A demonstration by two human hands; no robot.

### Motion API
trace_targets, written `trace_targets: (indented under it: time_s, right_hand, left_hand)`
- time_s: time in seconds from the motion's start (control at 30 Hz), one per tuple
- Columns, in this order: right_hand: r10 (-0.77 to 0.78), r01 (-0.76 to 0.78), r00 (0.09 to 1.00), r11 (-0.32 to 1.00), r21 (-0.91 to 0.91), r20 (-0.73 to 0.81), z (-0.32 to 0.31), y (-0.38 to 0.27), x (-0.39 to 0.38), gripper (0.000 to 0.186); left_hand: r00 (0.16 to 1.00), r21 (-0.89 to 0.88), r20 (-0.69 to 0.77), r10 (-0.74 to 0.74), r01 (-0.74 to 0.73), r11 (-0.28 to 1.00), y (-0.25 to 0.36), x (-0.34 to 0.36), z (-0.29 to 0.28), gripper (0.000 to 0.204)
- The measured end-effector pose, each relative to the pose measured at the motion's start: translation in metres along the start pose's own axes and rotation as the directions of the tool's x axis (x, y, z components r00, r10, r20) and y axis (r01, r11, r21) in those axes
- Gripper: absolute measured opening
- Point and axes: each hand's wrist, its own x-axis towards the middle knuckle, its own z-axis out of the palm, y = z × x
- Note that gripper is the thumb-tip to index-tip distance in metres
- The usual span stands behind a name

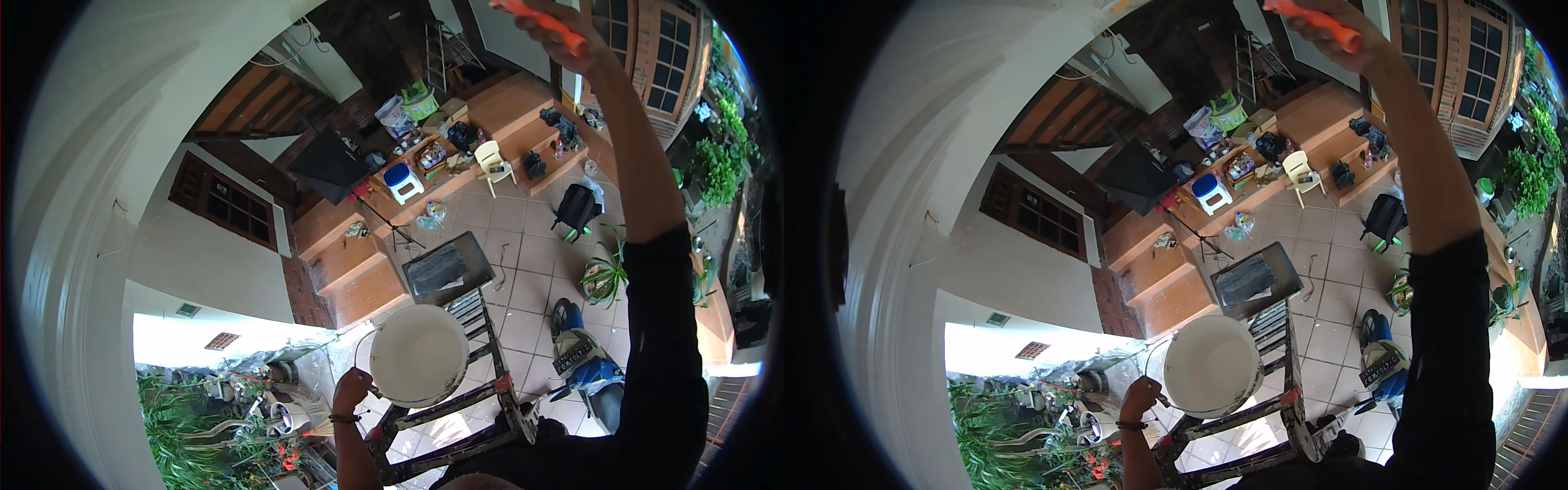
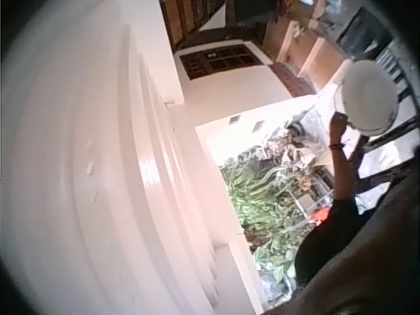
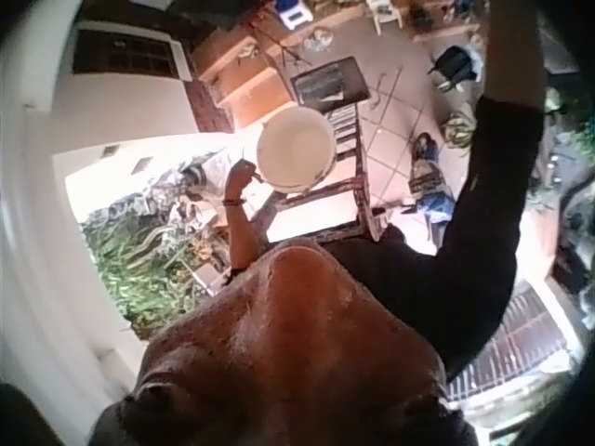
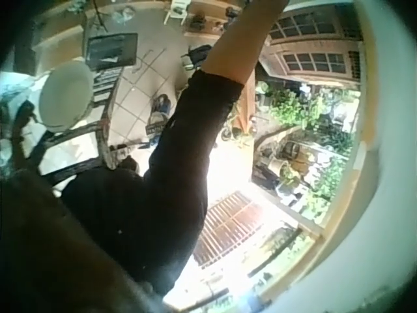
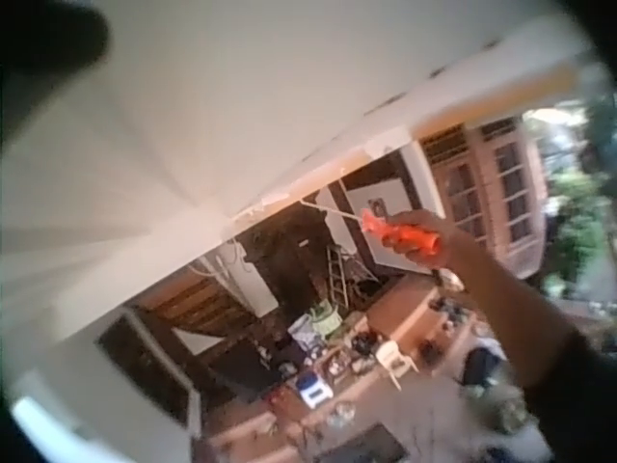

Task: The recorder is painting a ceiling using a paint roller while standing on a ladder.

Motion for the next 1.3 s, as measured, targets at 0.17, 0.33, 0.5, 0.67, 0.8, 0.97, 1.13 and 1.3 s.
trace_targets:
  time_s: [0.17, 0.33, 0.5, 0.67, 0.8, 0.97, 1.13, 1.3]
  right_hand:
    - [0.085, -0.066, 0.926, 0.996, 0.064, -0.368, 0.003, 0.027, 0.049, 0.035]
    - [0.111, -0.109, 0.814, 0.993, 0.038, -0.57, 0.004, 0.051, 0.072, 0.029]
    - [0.101, -0.132, 0.784, 0.991, -0.007, -0.613, 0.016, 0.053, 0.068, 0.028]
    - [0.108, -0.139, 0.884, 0.99, -0.033, -0.455, 0.022, 0.048, 0.079, 0.028]
    - [0.069, -0.098, 0.917, 0.994, -0.053, -0.394, 0.026, 0.046, 0.094, 0.028]
    - [0.043, -0.072, 0.902, 0.996, -0.052, -0.429, 0.039, 0.038, 0.09, 0.027]
    - [0.113, -0.105, 0.907, 0.994, 0.044, -0.407, 0.071, 0.031, 0.053, 0.025]
    - [0.094, -0.082, 0.925, 0.995, 0.048, -0.369, 0.089, 0.008, -0.02, 0.034]
  left_hand:
    - [1.0, -0.01, -0.021, -0.016, 0.016, 1.0, -0.003, -0.006, -0.002, 0.03]
    - [1.0, 0.001, -0.018, -0.017, 0.017, 1.0, 0.002, -0.005, -0.003, 0.029]
    - [0.999, 0.01, -0.011, -0.035, 0.035, 0.999, 0.018, -0.012, -0.007, 0.029]
    - [0.999, 0.027, -0.006, -0.033, 0.033, 0.999, 0.014, -0.014, -0.008, 0.03]
    - [0.999, 0.047, -0.029, -0.046, 0.048, 0.998, 0.006, -0.012, -0.005, 0.029]
    - [0.999, 0.051, -0.034, -0.001, 0.002, 0.999, 0.001, -0.003, -0.002, 0.03]
    - [1.0, 0.061, -0.029, -0.005, 0.007, 0.998, 0.016, -0.016, -0.01, 0.035]
    - [0.999, 0.062, -0.031, -0.032, 0.034, 0.997, 0.008, -0.015, -0.008, 0.034]
